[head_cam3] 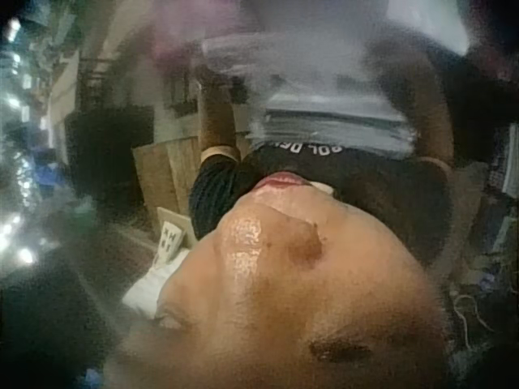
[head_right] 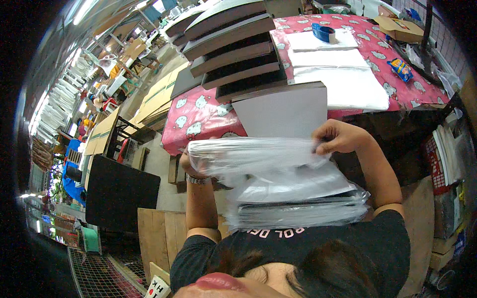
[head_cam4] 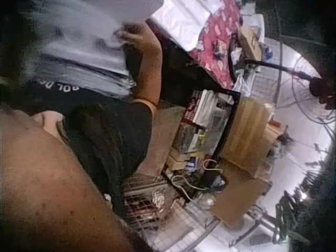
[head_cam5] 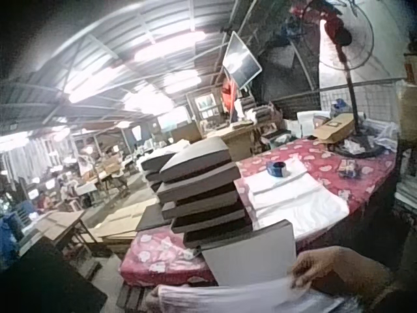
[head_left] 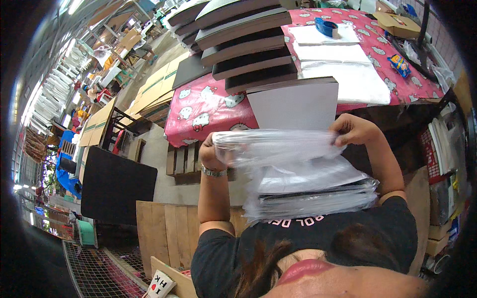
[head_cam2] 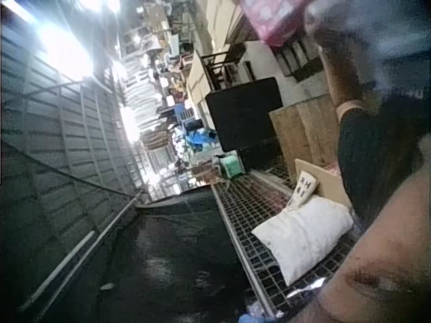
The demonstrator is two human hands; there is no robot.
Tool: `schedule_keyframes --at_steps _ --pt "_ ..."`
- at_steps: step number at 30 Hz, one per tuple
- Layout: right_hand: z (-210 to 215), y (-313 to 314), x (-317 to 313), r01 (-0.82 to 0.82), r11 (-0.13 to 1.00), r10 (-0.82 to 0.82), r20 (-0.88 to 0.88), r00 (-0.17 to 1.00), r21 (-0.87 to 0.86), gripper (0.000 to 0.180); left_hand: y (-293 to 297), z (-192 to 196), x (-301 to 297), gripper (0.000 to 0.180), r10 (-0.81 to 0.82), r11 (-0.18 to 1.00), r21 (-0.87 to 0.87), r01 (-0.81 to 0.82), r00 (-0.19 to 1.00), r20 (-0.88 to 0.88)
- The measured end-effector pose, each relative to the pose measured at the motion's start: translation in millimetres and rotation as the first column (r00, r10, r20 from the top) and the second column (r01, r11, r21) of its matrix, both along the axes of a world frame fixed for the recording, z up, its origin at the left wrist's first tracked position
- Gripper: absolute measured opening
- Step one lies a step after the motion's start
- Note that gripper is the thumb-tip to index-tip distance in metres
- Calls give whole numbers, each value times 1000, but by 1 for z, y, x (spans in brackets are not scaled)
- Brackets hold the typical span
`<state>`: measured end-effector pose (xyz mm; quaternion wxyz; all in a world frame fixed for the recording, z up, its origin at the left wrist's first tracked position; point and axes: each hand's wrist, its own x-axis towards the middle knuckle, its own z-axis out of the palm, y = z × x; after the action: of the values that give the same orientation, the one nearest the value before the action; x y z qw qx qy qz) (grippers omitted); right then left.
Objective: The person places dark rectangular panels into individual clear plastic bags by hand, smoothing the plastic over each object as they are handled.
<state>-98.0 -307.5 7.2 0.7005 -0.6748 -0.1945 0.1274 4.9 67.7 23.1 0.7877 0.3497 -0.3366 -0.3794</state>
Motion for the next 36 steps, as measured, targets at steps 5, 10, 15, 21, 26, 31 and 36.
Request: schedule_keyframes --at_steps 5,10,15,21,26,31,36 --pt "14 15 6 145 665 -232 18 973 733 33 -20 -39 -19 35 -471 705 669 236 861 192" --pt "-18 -6 -1 178 972 -150 -179 972 155 36 7 -11 5 42 160 983 -75 -166 984 -84" --pt "-12 -15 -2 196 816 -240 11 971 544 39 -6 -55 -5 25 -220 801 593 78 960 171" --pt "-2 -13 7 316 851 -323 -57 945 418 42 -13 -31 37 62 166 984 54 -168 986 33" --pt "10 13 30 852 508 -643 603 472 -125 53 -61 -31 54 35 703 412 231 -881 469 535" --pt "-6 33 8 959 159 -399 873 280 -235 46 -63 -50 18 67 96 111 -51 -993 -41 995" --pt "7 5 -22 578 802 -575 63 815 -150 11 -31 -11 -28 33 181 261 -172 -950 -127 975"
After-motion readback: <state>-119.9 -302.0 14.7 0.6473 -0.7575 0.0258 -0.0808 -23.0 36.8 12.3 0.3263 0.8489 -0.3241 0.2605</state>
